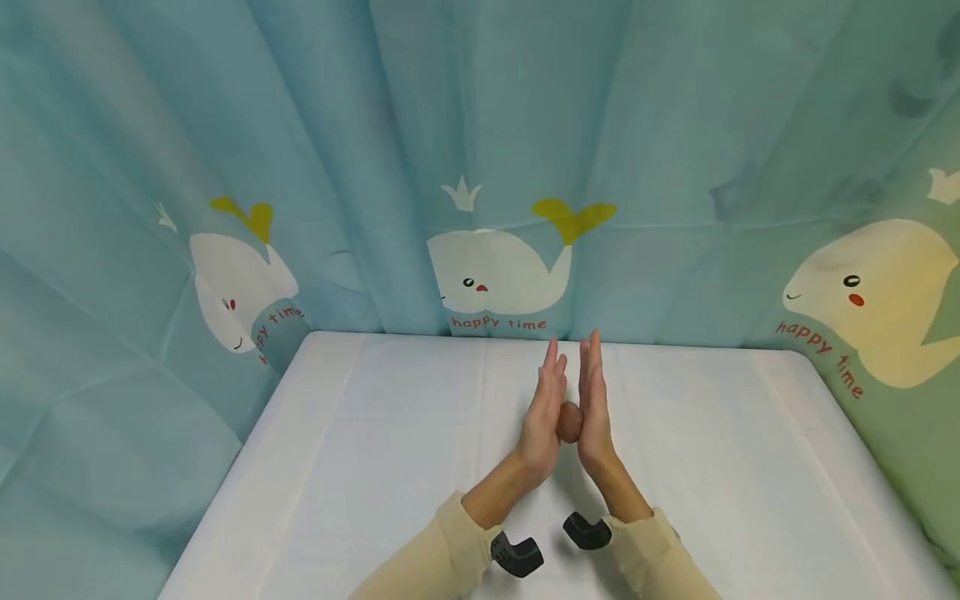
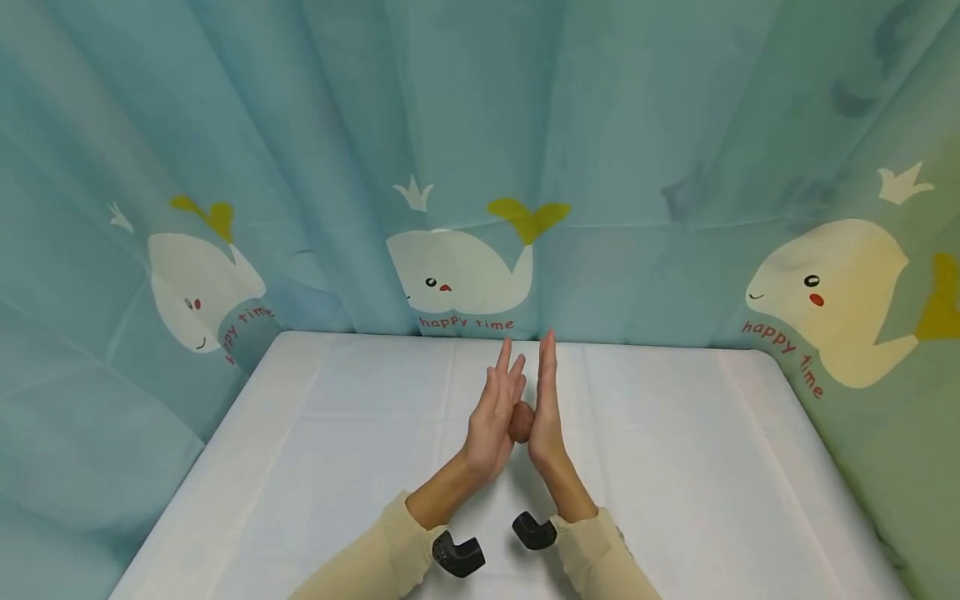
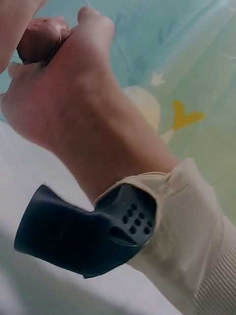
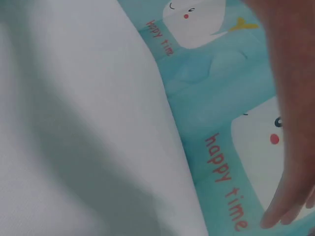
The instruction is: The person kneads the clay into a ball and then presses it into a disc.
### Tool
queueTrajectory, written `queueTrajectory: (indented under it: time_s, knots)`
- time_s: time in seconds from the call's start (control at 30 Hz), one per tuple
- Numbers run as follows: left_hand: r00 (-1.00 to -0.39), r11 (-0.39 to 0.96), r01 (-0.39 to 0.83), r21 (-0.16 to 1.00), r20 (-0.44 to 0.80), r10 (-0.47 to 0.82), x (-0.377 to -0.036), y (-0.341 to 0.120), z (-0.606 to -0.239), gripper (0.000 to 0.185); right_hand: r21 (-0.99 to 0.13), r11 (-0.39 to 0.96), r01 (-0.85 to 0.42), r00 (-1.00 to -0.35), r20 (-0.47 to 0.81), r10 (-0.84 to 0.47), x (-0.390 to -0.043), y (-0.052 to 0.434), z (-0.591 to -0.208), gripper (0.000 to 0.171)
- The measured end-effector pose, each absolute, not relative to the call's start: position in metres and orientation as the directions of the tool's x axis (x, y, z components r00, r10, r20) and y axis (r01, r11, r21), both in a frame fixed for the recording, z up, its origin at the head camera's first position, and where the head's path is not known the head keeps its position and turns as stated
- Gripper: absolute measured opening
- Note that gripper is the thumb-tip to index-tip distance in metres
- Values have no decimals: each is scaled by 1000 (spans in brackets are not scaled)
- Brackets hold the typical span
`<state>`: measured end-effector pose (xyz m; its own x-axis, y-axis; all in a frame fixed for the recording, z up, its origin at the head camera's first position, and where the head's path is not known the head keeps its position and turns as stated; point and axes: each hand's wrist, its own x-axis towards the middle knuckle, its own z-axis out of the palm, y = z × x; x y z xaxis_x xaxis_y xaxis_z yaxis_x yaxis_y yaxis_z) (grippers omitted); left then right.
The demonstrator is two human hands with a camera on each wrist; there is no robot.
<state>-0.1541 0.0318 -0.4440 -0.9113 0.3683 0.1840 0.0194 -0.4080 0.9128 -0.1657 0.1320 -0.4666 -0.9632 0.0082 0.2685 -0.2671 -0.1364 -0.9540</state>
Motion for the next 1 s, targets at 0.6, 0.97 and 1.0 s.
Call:
queueTrajectory:
  time_s: [0.6, 0.97, 1.0]
  knots:
    - [-932, 53, 288, 956, 267, 244, -176, 33, -476, 65, -942, -91, -324, -941, 330, -72, -156, 116, -466, 55]
    - [-935, -272, 203, 940, 269, 231, -168, 40, -446, 63, -949, -128, -287, -955, 294, -42, -159, 127, -489, 55]
    - [-934, -261, 222, 940, 281, 219, -171, 40, -446, 62, -950, -118, -289, -954, 296, -52, -155, 124, -490, 55]
